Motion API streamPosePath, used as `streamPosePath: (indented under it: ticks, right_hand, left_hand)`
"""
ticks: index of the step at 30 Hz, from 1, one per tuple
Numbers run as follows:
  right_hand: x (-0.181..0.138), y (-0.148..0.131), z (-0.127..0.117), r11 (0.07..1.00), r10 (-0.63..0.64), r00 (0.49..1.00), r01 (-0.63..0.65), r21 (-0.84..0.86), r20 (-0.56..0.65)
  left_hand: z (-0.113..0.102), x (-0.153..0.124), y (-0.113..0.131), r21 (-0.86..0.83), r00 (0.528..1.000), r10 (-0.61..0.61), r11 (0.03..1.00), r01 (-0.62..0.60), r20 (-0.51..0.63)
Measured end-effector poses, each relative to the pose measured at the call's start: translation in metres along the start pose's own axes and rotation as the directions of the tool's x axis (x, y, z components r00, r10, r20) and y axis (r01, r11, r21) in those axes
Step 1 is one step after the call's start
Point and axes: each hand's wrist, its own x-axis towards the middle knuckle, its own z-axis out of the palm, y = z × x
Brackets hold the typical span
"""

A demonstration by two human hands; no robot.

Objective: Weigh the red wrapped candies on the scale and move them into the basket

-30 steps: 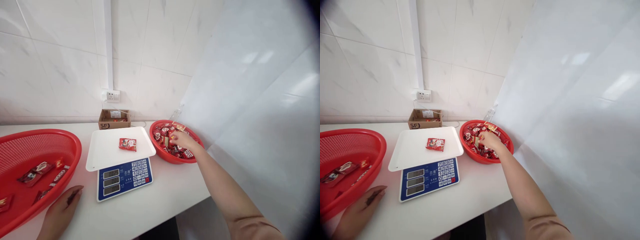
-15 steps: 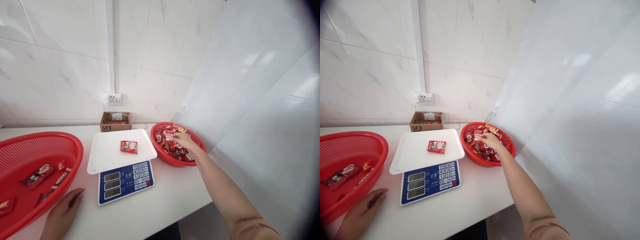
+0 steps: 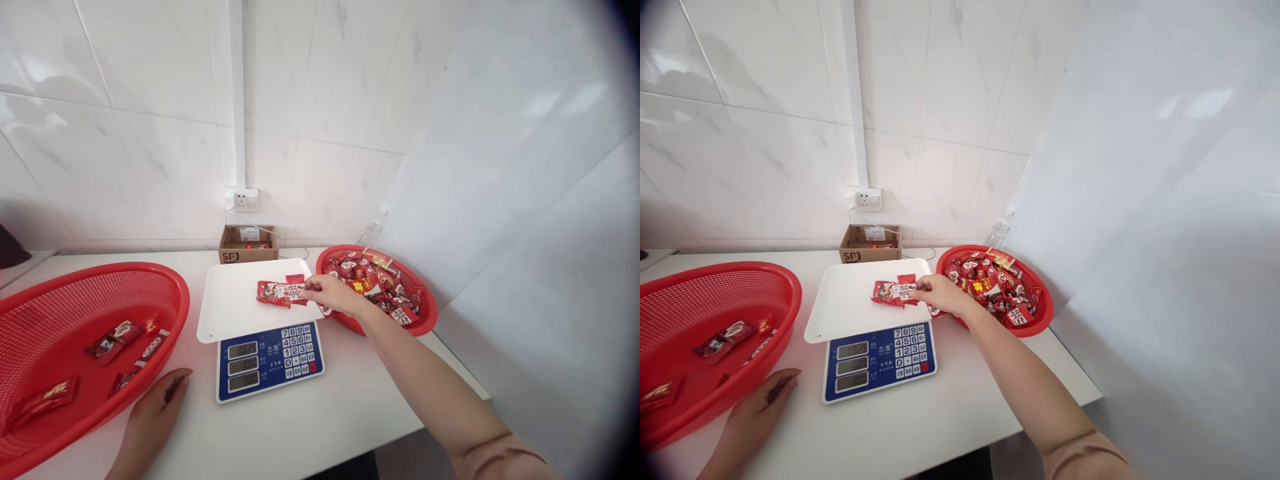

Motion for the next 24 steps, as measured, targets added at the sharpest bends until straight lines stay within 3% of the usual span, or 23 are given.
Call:
streamPosePath:
  ticks: [3,7,12,15,18,21,24]
  right_hand:
    - [0.011,-0.007,0.016,0.998,0.009,0.999,-0.007,0.056,-0.033]
    - [0.015,0.004,0.013,0.979,0.135,0.982,-0.111,0.172,-0.136]
    - [0.007,0.019,0.002,0.910,0.182,0.983,-0.157,0.384,-0.028]
    - [0.002,0.021,-0.003,0.943,0.104,0.993,-0.080,0.325,-0.058]
    - [-0.004,0.026,-0.017,0.974,0.055,0.967,0.003,0.228,-0.249]
    - [-0.016,0.042,-0.044,0.991,0.081,0.926,-0.035,0.130,-0.369]
    - [-0.036,0.065,-0.071,0.982,0.158,0.958,-0.179,-0.067,-0.239]
  left_hand:
    - [-0.001,-0.002,0.003,-0.010,1.000,0.008,1.000,-0.008,-0.010]
    - [-0.002,-0.002,0.004,-0.016,1.000,-0.001,1.000,0.001,-0.001]
    - [0.001,0.001,-0.002,-0.018,1.000,0.028,0.999,-0.028,-0.003]
    - [0.002,0.002,-0.006,-0.014,0.999,0.049,0.999,-0.049,-0.013]
    - [0.003,0.002,-0.007,-0.018,0.999,0.033,0.999,-0.033,-0.013]
    - [0.003,0.003,-0.008,-0.035,1.000,0.010,0.999,-0.010,-0.006]
    - [0.004,0.004,-0.009,-0.043,1.000,-0.006,0.999,0.006,0.003]
